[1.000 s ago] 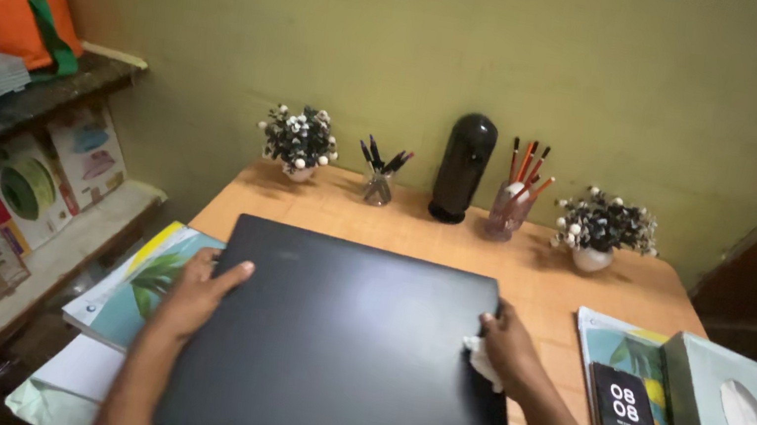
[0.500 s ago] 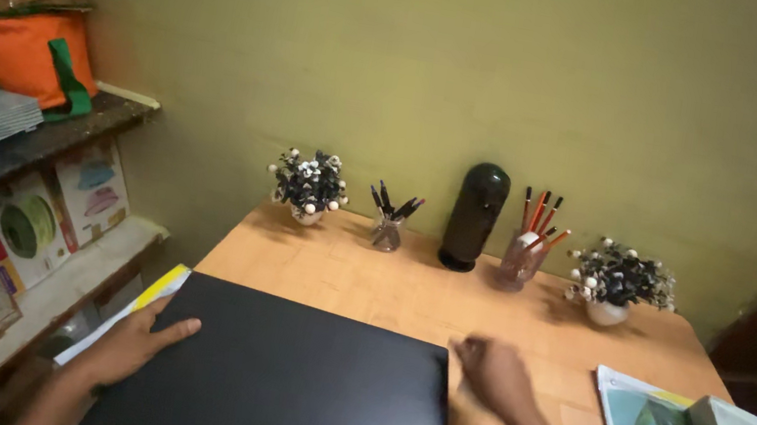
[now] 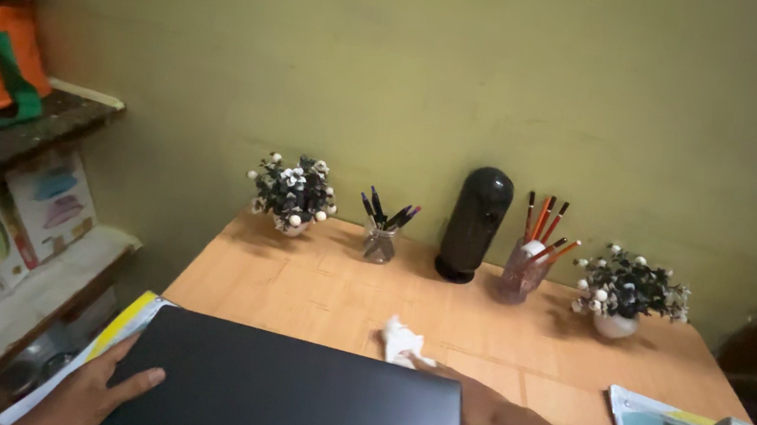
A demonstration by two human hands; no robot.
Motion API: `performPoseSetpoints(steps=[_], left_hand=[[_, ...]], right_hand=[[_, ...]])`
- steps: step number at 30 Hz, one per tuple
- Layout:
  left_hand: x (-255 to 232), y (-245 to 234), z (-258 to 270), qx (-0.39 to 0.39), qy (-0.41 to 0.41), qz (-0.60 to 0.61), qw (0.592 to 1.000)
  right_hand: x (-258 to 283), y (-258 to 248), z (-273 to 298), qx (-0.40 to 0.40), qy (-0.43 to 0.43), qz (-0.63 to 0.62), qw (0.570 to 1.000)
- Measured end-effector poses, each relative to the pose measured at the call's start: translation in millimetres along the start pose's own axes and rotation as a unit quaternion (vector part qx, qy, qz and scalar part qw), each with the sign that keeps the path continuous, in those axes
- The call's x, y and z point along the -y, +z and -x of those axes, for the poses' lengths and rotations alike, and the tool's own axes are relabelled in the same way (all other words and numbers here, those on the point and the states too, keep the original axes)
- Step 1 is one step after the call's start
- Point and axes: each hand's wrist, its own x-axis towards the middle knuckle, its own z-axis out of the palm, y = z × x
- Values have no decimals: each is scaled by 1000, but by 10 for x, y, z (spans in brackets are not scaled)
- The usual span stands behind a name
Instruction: The person moves a laptop, wipes the desk surface with a cloth, and arranges various items including a tissue box, pens, books, and a phone.
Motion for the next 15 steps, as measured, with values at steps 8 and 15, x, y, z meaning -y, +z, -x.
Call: performPoseSetpoints(steps=[8, 15], left_hand=[[59, 85, 107, -3, -18, 131, 991], [-376, -72, 465, 16, -48, 215, 975]], right_hand=[[-685, 480, -1698, -104, -282, 253, 920], [-342, 156, -2144, -82, -232, 101, 964]])
